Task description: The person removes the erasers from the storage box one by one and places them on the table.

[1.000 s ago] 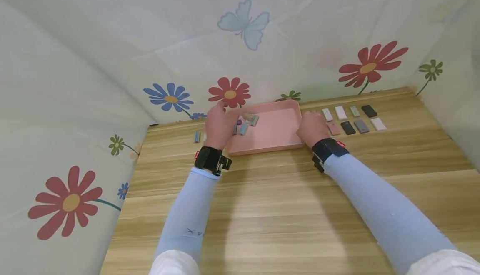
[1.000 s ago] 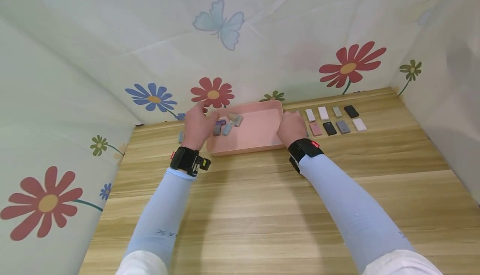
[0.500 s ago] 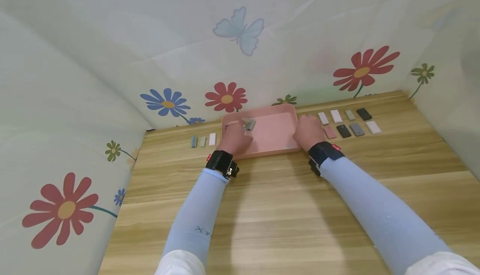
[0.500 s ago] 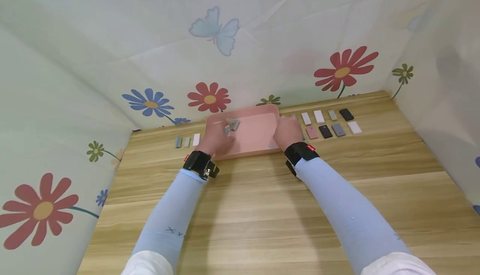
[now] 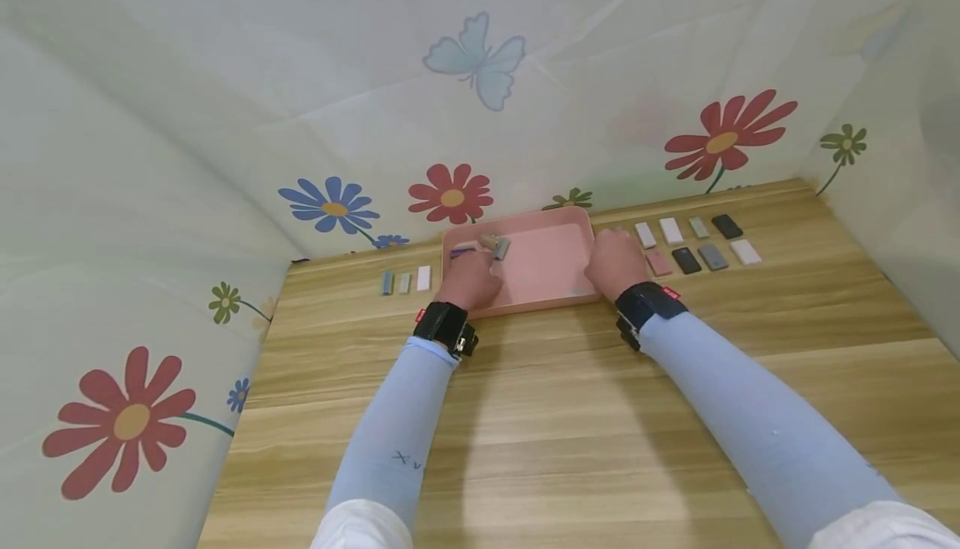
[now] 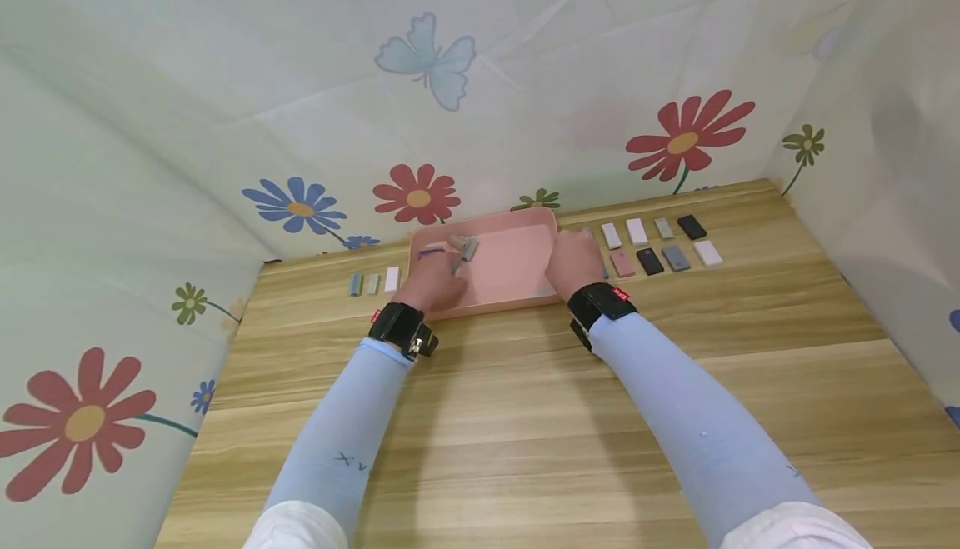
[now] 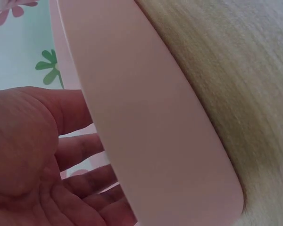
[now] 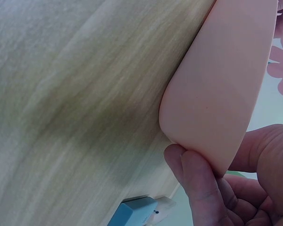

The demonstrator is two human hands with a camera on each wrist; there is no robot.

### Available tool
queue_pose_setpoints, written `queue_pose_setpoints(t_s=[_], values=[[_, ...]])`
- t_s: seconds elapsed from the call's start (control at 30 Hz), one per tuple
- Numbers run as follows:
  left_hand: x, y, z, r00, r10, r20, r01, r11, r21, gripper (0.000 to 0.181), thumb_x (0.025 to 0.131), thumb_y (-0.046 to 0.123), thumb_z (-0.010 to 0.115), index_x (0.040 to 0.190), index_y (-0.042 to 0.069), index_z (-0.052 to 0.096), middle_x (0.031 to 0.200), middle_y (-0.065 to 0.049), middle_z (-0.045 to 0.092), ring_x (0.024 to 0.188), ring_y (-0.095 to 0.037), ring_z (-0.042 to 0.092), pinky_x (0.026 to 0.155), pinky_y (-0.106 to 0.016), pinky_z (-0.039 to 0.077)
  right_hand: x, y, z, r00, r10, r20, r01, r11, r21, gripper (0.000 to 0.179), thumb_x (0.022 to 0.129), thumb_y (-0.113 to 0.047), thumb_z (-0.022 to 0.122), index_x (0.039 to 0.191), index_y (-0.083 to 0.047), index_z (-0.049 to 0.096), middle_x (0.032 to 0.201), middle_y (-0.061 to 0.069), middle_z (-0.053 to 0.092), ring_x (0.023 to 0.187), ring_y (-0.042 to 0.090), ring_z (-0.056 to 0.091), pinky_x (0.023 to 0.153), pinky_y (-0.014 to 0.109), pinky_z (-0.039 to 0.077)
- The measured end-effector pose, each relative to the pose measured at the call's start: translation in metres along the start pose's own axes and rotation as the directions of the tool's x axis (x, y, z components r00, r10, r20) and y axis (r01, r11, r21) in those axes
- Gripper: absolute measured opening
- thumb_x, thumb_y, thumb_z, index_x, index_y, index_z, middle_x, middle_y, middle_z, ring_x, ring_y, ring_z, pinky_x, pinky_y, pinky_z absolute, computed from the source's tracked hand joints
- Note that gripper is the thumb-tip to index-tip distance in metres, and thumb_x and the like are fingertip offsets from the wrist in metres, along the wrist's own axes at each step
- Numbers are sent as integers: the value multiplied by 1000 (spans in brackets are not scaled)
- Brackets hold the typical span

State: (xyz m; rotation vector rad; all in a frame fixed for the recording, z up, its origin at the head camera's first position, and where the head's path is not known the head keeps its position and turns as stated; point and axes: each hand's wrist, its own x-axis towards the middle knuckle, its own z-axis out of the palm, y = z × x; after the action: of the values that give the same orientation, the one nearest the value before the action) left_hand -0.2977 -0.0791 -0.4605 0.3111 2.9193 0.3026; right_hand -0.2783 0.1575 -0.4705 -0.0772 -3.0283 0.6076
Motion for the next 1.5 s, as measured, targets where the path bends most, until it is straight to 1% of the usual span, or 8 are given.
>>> queue_pose_setpoints(t_s=[0.17,0.3,0.5,0.73,0.97,1.13,1.33,1.5], values=[[-3,0,-1,1000,9,-12,-9,1000,-4,36,86,19,59,120,11,61,104,-4,63,85,-19,55,74,-31,44,1,0,1,1000,-12,-11,12,1000,-9,20,78,-10,64,89,7,66,84,22,64,80,35,57,68,45,47],[-4,1,-2,1000,4,-17,-4,1000,-1,36,82,16,63,118,14,64,111,-4,63,89,-19,55,77,-31,46,0,1,1,1000,-18,-22,18,1000,-14,19,77,-11,64,87,6,67,82,21,64,77,34,56,65,43,46],[-8,2,-4,1000,-9,9,9,1000,2,32,79,8,64,110,16,67,108,-5,62,89,-20,53,74,-30,45,-1,0,0,999,-29,-22,29,1000,-11,18,77,-11,64,84,5,66,82,21,65,76,34,58,64,44,47],[-15,1,-5,1000,-11,-12,11,999,-52,26,74,3,68,99,11,68,97,-3,61,86,-19,53,68,-27,45,1,1,2,999,-22,-24,22,1000,-6,19,77,-10,64,85,6,66,86,23,65,81,37,60,68,47,47],[-18,-3,-3,1000,-5,-19,4,998,-65,22,74,4,68,96,10,68,94,-2,60,86,-19,53,69,-27,45,1,1,3,999,-26,-21,25,1000,-7,21,77,-11,64,87,7,66,87,24,65,83,38,60,70,48,47],[-20,-12,-4,1000,-5,-11,4,993,-120,21,74,4,66,94,8,68,93,-4,59,81,-20,53,61,-26,44,1,1,3,1000,-28,-13,28,1000,-13,22,77,-12,64,88,7,66,87,24,65,84,39,59,71,48,47],[-22,-27,-20,997,-77,-7,73,967,-246,25,76,6,64,101,13,64,105,-2,59,82,-21,56,53,-28,45,1,2,3,1000,-16,-18,16,1000,-5,19,77,-10,64,86,6,65,83,21,65,79,35,58,67,44,47],[-24,-48,-42,987,-113,-117,68,941,-332,26,79,9,68,104,13,65,98,-6,61,85,-22,56,62,-30,48,1,2,2,1000,-23,-20,23,1000,-2,18,76,-9,63,85,6,65,83,22,65,79,35,58,67,45,47]])
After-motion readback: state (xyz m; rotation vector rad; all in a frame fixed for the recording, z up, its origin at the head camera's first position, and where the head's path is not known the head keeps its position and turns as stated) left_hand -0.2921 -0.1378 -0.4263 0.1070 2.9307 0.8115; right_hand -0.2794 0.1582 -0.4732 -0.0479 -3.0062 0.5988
